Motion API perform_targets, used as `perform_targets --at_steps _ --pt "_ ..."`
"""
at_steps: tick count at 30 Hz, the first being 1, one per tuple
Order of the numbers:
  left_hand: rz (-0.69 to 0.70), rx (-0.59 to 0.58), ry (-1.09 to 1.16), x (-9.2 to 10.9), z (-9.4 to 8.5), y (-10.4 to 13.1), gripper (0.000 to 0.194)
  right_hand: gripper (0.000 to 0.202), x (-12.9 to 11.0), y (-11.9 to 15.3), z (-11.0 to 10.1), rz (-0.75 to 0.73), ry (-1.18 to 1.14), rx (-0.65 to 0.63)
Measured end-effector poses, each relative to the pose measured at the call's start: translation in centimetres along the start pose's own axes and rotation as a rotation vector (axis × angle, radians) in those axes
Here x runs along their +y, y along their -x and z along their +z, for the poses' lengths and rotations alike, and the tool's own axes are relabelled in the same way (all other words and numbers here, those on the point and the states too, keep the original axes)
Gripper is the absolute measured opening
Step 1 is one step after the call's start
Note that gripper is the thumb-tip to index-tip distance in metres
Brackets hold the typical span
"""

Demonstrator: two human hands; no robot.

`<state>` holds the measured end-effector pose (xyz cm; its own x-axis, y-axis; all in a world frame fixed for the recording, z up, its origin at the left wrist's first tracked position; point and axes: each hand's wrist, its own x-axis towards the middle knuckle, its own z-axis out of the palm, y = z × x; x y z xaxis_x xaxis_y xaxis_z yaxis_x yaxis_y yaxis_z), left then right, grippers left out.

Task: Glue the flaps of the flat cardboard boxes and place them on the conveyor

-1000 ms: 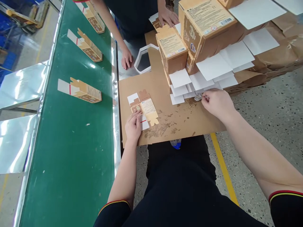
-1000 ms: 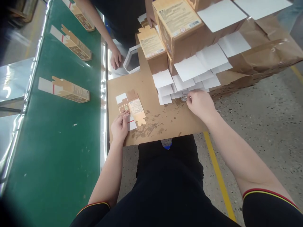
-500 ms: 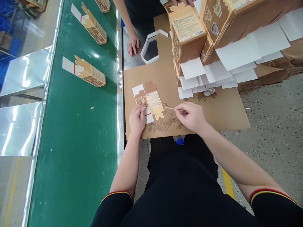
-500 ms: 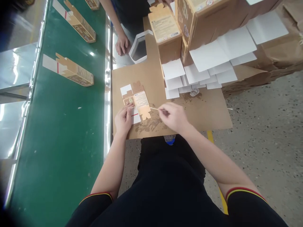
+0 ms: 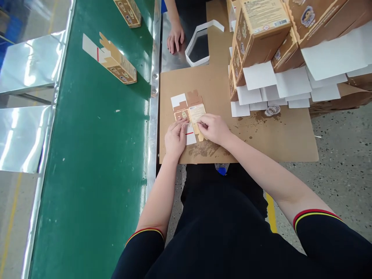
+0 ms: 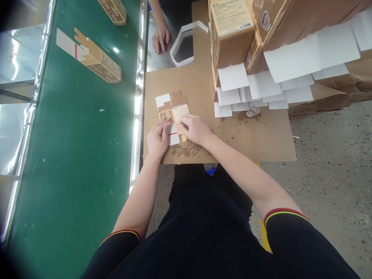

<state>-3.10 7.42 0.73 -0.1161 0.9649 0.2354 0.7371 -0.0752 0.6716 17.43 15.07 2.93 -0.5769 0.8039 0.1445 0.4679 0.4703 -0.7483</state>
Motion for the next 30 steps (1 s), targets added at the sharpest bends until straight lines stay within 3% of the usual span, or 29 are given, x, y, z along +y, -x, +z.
perform_targets --at_steps 9,19,23,30 --pt "0.002 -0.001 0.000 0.2 -0.1 0.0 0.044 0.031 0.6 0.1 0.5 -0.007 0.030 -0.096" --pt "-0.003 -0.025 -0.005 0.2 -0.4 0.0 0.043 0.034 1.4 0.6 1.0 -0.056 -0.020 -0.066" --pt "0.018 -0.037 -0.007 0.0 -0.6 0.1 0.041 0.030 1.3 1.4 0.9 -0.049 -0.068 0.008" --pt "0.108 -0.154 -0.033 -0.9 -1.8 0.2 0.040 0.021 1.4 5.4 -1.4 0.044 -0.102 0.281"
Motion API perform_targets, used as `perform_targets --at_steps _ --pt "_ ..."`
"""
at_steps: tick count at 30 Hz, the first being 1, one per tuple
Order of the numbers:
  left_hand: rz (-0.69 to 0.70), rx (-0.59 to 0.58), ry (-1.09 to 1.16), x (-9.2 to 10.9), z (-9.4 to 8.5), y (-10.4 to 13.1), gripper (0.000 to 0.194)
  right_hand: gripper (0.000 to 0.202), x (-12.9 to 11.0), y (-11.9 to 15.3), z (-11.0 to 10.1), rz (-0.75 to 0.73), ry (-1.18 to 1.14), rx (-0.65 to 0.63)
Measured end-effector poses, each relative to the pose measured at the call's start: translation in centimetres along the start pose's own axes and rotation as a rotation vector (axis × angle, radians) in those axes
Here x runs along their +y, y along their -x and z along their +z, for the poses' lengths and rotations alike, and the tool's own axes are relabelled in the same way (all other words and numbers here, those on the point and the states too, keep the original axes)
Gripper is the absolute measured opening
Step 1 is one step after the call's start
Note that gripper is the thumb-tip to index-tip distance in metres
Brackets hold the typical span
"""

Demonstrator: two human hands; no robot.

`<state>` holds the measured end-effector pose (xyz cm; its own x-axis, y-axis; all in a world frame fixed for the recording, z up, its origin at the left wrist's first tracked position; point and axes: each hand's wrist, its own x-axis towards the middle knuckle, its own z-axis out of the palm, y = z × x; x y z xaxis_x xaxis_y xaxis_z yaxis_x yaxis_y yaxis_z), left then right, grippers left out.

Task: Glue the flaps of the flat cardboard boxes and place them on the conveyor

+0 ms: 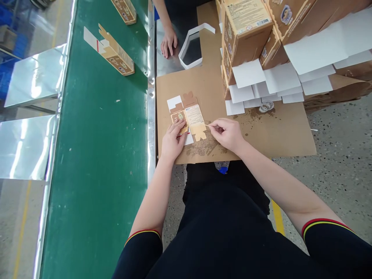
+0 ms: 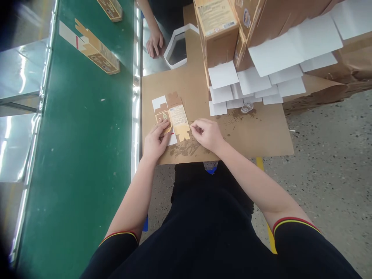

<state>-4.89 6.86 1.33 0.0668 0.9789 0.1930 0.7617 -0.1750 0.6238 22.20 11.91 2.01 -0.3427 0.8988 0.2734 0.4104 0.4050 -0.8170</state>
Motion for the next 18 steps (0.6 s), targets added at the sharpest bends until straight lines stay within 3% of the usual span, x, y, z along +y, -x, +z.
perform_targets --at_steps 8,18 --pt "0.090 -0.107 -0.142 -0.7 -0.1 0.1 0.052 0.021 -0.9 3.1 -3.3 0.020 -0.018 0.157" --pt "0.101 -0.280 -0.516 0.8 0.1 -0.1 0.064 0.020 -1.9 4.4 -4.0 -0.011 -0.073 0.267"
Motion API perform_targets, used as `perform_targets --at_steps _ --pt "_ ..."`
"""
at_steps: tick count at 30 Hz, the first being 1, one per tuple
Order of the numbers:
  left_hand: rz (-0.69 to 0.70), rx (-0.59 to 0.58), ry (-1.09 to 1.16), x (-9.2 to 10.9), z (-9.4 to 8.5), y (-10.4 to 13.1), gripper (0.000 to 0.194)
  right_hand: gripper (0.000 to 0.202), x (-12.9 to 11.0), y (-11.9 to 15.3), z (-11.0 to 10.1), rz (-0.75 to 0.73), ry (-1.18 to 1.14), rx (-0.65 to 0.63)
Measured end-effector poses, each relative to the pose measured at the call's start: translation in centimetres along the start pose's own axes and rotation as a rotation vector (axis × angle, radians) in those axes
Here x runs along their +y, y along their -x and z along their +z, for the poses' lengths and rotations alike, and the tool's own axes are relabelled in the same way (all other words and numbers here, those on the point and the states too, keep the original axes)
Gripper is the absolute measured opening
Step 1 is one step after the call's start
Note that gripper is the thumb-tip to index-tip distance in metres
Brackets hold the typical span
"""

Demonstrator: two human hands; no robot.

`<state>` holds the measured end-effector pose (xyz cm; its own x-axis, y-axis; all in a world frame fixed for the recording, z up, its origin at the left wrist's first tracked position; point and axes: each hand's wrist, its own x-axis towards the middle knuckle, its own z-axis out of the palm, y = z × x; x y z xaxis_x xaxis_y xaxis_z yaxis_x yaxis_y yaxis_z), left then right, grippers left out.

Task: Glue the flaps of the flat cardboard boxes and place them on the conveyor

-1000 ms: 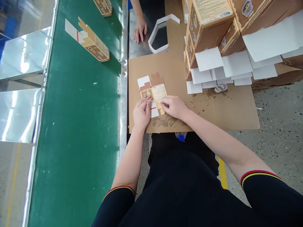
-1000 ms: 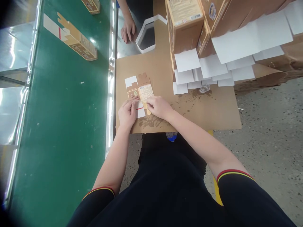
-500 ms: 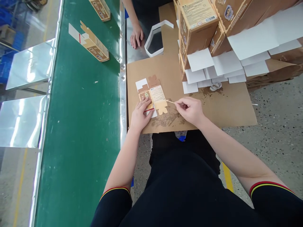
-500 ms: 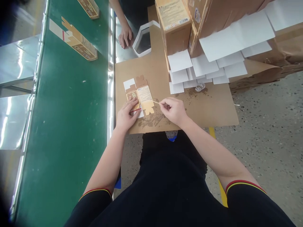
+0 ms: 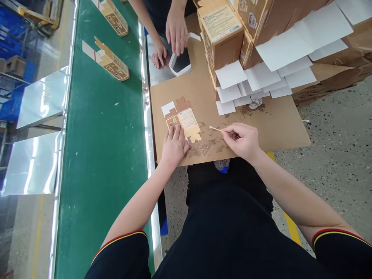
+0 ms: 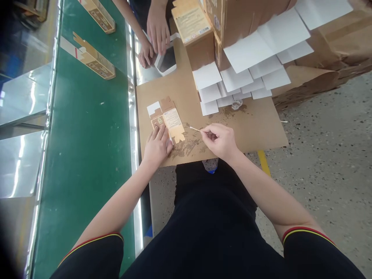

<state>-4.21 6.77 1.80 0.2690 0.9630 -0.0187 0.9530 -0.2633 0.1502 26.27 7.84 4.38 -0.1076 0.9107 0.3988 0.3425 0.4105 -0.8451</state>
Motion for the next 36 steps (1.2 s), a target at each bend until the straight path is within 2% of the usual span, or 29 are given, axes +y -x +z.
perform_targets --at_steps 7,16,19,23,28,31,36 --pt "0.037 -0.018 -0.016 -0.2 -1.1 -1.2 0.062 0.021 -0.7 0.4 -0.5 0.004 0.003 0.020" --pt "-0.071 0.086 0.150 -0.9 -0.7 0.3 0.063 0.021 -0.6 0.9 -1.5 0.056 0.010 0.090" --pt "-0.115 0.102 0.127 -0.4 -0.5 0.2 0.065 0.021 -0.6 0.9 -1.8 0.026 0.005 0.106" --pt "-0.149 0.063 0.032 0.7 -0.5 -0.1 0.067 0.020 -0.8 1.0 -2.0 -0.003 -0.005 0.127" --pt "-0.193 0.048 -0.019 1.6 -0.4 -0.5 0.066 0.022 -1.2 1.3 -2.1 0.037 0.008 0.096" --pt "-0.178 0.031 0.002 1.2 -0.3 -0.6 0.068 0.022 -1.2 1.5 -2.2 0.032 -0.014 0.102" --pt "-0.095 0.020 0.172 -1.0 -0.7 -0.3 0.066 0.020 -0.9 1.7 -2.7 0.063 -0.023 0.125"
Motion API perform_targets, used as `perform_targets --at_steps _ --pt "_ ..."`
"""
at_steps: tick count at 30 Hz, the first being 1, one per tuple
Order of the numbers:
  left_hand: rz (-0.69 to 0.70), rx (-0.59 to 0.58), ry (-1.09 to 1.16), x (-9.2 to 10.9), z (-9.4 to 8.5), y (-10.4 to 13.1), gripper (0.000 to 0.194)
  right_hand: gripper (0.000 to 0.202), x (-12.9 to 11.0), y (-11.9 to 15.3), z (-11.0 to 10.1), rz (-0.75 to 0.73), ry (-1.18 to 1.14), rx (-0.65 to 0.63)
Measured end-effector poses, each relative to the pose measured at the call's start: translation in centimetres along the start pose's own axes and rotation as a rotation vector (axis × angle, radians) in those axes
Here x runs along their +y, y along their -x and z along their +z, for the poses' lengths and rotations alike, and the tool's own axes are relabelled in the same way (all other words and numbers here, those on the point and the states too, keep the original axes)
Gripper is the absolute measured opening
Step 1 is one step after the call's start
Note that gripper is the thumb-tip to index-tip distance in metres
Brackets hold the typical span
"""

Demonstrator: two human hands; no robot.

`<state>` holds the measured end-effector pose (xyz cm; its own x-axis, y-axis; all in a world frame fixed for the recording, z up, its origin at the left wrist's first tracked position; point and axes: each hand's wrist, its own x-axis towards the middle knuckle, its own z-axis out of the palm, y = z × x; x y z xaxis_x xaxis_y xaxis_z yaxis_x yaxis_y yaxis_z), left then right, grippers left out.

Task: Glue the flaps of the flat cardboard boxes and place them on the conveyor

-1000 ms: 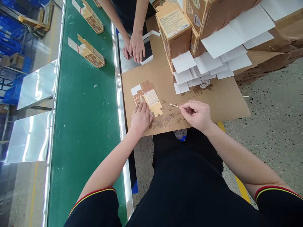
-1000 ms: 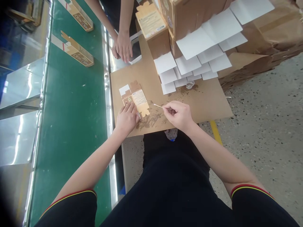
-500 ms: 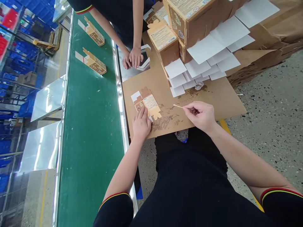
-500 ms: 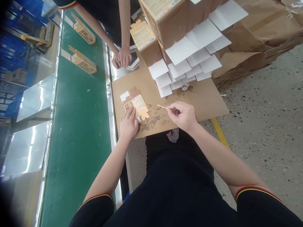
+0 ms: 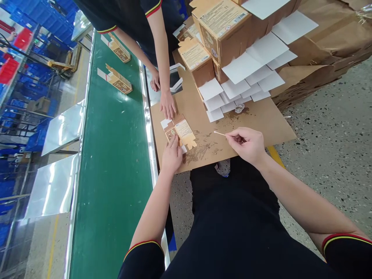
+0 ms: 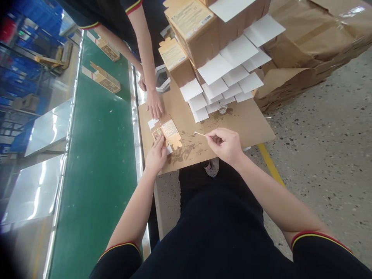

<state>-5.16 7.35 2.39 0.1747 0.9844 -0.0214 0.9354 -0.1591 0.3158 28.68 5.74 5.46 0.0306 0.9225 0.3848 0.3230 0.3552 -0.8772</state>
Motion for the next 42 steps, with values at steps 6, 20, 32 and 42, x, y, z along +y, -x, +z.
perform_targets --at_steps 6,20,32,42 --pt "0.018 0.003 -0.073 0.2 -0.4 0.4 0.061 0.021 0.0 0.2 -0.7 -0.002 0.008 0.029" --pt "-0.179 0.339 0.200 -0.3 -2.6 3.8 0.059 0.028 -1.3 2.8 -3.3 0.067 0.002 0.172" --pt "-0.070 0.671 0.933 5.8 -5.9 -5.2 0.034 0.034 1.6 5.4 -7.9 0.210 0.096 0.389" --pt "-0.158 0.257 1.150 8.7 -10.6 -25.9 0.050 0.032 1.2 5.9 -7.2 0.227 0.019 0.386"
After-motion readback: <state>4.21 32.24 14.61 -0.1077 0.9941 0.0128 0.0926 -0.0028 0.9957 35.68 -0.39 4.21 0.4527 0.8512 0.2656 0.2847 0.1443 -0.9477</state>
